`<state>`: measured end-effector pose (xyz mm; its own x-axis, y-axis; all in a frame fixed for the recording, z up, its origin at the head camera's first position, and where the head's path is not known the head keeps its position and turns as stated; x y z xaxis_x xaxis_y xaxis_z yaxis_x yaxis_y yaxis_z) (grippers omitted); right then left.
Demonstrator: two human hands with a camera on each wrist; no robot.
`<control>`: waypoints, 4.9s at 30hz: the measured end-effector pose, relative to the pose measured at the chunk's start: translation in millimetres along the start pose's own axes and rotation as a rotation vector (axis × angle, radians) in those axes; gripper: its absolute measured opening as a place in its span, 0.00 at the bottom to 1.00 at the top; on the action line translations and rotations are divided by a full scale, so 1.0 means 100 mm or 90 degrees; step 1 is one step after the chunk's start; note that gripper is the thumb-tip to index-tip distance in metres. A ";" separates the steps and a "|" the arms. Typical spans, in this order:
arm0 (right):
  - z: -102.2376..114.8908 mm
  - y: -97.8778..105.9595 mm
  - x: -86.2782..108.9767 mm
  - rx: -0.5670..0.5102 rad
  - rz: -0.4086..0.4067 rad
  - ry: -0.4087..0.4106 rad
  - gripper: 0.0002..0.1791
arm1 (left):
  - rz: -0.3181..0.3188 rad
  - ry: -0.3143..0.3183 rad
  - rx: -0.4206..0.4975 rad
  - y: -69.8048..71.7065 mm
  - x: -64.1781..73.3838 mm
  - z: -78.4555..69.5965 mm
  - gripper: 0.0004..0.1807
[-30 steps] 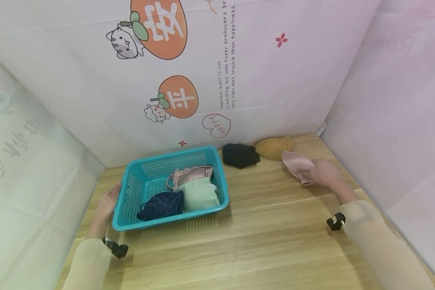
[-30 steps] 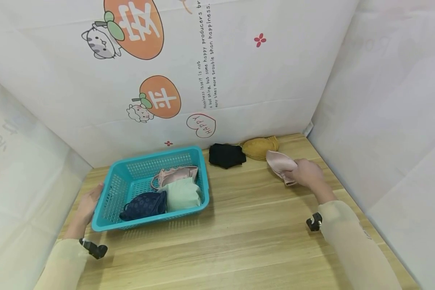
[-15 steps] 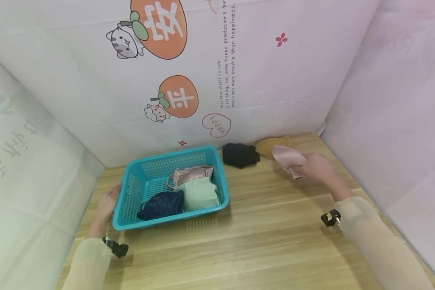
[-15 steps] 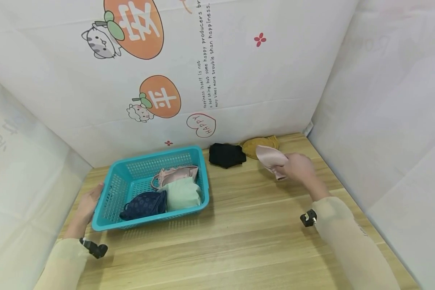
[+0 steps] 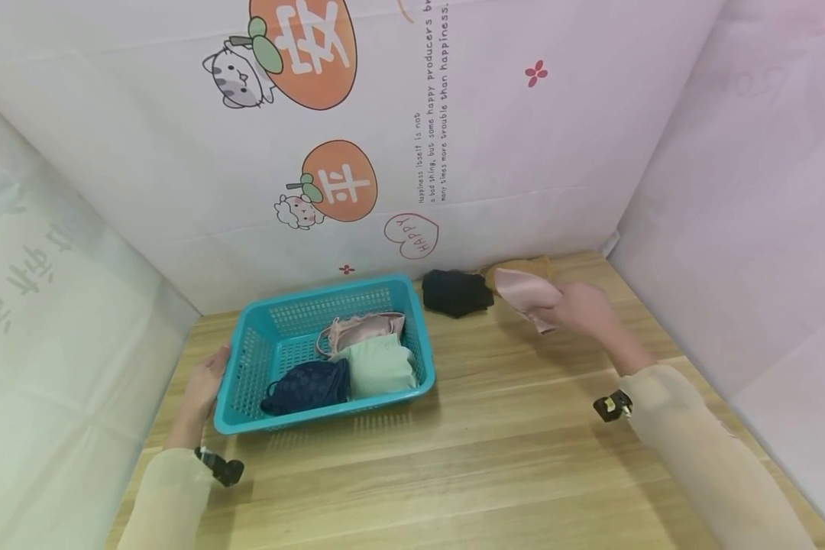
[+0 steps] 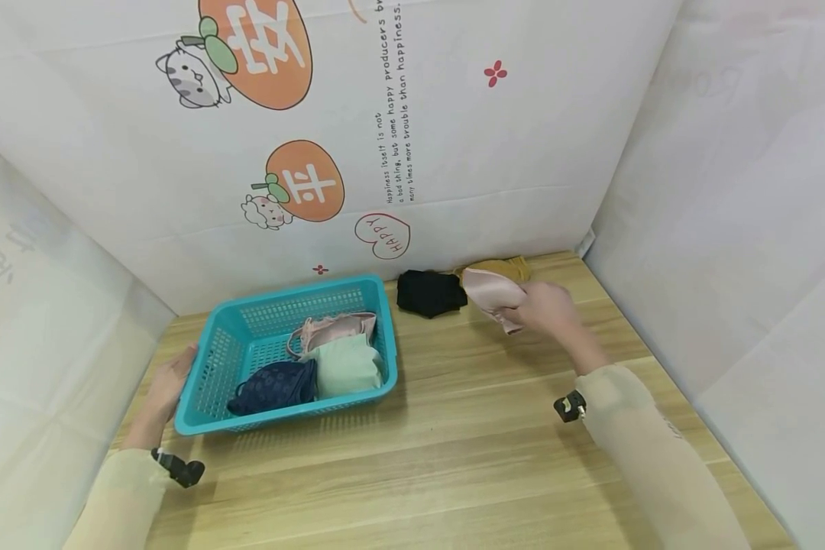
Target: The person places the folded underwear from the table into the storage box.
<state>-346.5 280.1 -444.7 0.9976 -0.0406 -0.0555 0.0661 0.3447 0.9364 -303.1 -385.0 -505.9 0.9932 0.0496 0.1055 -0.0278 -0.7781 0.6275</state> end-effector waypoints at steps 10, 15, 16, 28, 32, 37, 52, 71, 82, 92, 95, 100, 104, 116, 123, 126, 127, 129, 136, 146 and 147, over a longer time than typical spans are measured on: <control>0.28 0.03 -0.04 0.010 0.006 0.026 0.22 | -0.008 -0.009 -0.009 0.01 0.02 -0.02 0.56; 0.42 0.05 -0.05 -0.020 0.011 0.020 0.25 | -0.013 -0.018 -0.029 0.01 0.02 -0.06 0.54; 0.44 0.05 -0.06 -0.021 0.011 0.021 0.24 | -0.012 -0.016 -0.030 0.01 0.02 -0.06 0.53; 0.72 0.04 -0.11 -0.032 -0.024 0.069 0.21 | -0.015 -0.007 -0.011 0.00 0.03 -0.04 0.54; 0.80 0.04 -0.14 -0.026 -0.024 0.073 0.19 | -0.017 -0.006 -0.010 0.00 0.03 -0.04 0.54; 0.90 0.04 -0.16 -0.027 -0.027 0.081 0.15 | -0.013 -0.001 -0.004 0.00 0.01 -0.03 0.54; 1.31 0.02 -0.17 0.008 -0.025 0.111 0.16 | -0.001 0.006 0.000 -0.01 0.02 -0.02 0.56; 1.79 -0.06 -0.15 -0.037 0.009 0.139 0.16 | 0.005 0.008 0.009 0.00 0.02 -0.01 0.56; 2.08 -0.13 -0.16 -0.030 0.012 0.162 0.14 | 0.001 0.011 -0.003 0.01 0.01 -0.01 0.55; 2.38 -0.22 -0.18 -0.017 0.005 0.218 0.14 | 0.007 0.006 -0.003 0.01 0.02 -0.01 0.56; 2.48 -0.24 -0.18 -0.017 0.008 0.235 0.14 | 0.007 0.011 0.003 0.01 0.02 0.00 0.56; 2.61 -0.27 -0.16 -0.009 0.015 0.242 0.14 | 0.002 0.026 -0.005 0.01 0.01 0.01 0.55; 2.71 -0.28 -0.15 -0.007 0.027 0.241 0.13 | 0.000 0.032 -0.008 0.01 0.01 0.01 0.55; 3.02 -0.42 -0.15 0.009 0.049 0.257 0.14 | -0.002 0.033 -0.009 0.01 -0.01 0.01 0.55; 3.20 -0.51 -0.16 0.041 0.050 0.257 0.15 | -0.006 0.029 -0.010 0.01 -0.01 0.01 0.55; 3.27 -0.53 -0.17 0.058 0.045 0.260 0.16 | -0.011 0.016 -0.017 0.03 0.00 0.00 0.55; 3.30 -0.54 -0.17 0.062 0.045 0.261 0.16 | -0.013 0.012 -0.018 0.03 0.00 -0.01 0.54; 3.34 -0.57 -0.19 0.072 0.039 0.266 0.16 | -0.019 0.005 -0.020 0.04 0.00 -0.01 0.55; 3.46 -0.69 -0.22 0.097 0.037 0.271 0.18 | -0.032 -0.011 -0.021 0.05 0.00 -0.03 0.54; 3.59 -0.78 -0.23 0.108 0.056 0.257 0.20 | -0.020 -0.002 0.001 0.05 0.01 -0.05 0.55; 3.60 -0.79 -0.24 0.109 0.059 0.256 0.20 | -0.021 -0.004 0.003 0.05 0.02 -0.06 0.55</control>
<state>-382.1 -83.9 -392.8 0.9293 0.3632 -0.0673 0.0060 0.1674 0.9859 -302.2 -385.0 -497.6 0.9942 0.0717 0.0796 0.0059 -0.7786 0.6276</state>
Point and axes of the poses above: each hand's wrist, its own x-axis away from the middle knuckle, its own y-axis out of the back of the hand, z = x × y, the point moved 6 cm from there along -x, towards the middle knuckle, and after that the axes turned 12 degrees about -y, right-handed, at the moved point
